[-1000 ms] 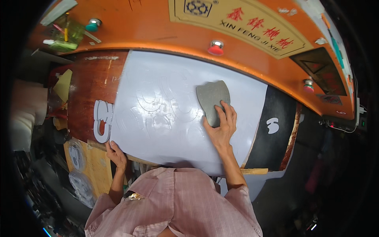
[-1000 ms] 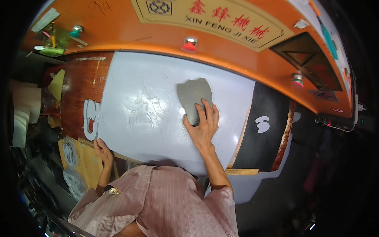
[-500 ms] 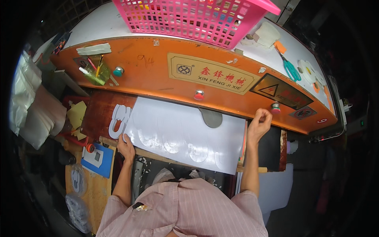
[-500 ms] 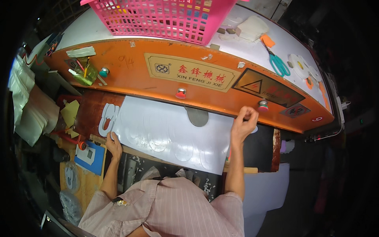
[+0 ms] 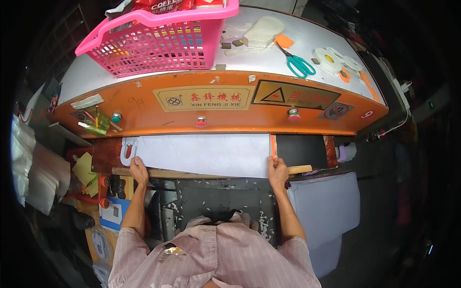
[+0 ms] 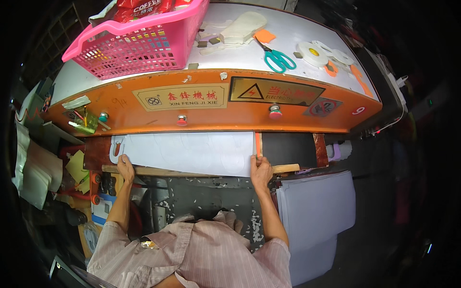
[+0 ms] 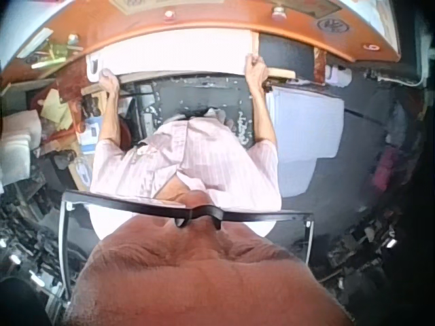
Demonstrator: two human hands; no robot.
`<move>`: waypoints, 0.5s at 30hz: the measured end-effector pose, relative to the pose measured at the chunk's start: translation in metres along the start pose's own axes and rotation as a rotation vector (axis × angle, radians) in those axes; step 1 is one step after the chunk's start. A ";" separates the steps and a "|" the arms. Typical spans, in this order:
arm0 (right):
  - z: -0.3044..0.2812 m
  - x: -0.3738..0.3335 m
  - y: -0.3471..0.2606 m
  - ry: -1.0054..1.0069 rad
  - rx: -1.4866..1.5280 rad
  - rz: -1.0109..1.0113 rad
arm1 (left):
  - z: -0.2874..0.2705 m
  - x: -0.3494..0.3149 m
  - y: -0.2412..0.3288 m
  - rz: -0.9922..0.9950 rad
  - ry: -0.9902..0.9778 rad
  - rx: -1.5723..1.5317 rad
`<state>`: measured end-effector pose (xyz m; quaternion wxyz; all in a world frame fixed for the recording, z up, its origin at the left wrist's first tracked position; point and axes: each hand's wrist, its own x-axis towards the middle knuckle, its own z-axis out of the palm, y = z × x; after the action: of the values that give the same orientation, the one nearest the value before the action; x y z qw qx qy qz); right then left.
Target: The person repeatedly places white sticker sheets on a machine's conveyor, rubs them with a grey pad, and peels off the cut-out shapes. The peeled shapes are gathered and stacked, while the remaining sheets are discarded.
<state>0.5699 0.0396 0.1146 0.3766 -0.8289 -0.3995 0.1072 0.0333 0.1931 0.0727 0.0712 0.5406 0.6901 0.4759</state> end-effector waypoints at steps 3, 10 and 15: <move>0.000 -0.036 0.013 0.046 -0.082 -0.058 | -0.016 -0.010 -0.005 0.025 -0.047 0.093; -0.004 -0.086 0.020 0.077 -0.149 -0.170 | -0.046 -0.027 -0.036 0.032 -0.108 0.043; 0.014 -0.113 0.035 0.037 -0.130 -0.156 | -0.058 -0.047 -0.062 0.009 -0.166 -0.037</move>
<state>0.5090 -0.0508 0.0663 0.3365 -0.8199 -0.4618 0.0358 -0.0255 0.1234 0.0391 0.1358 0.5799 0.6704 0.4426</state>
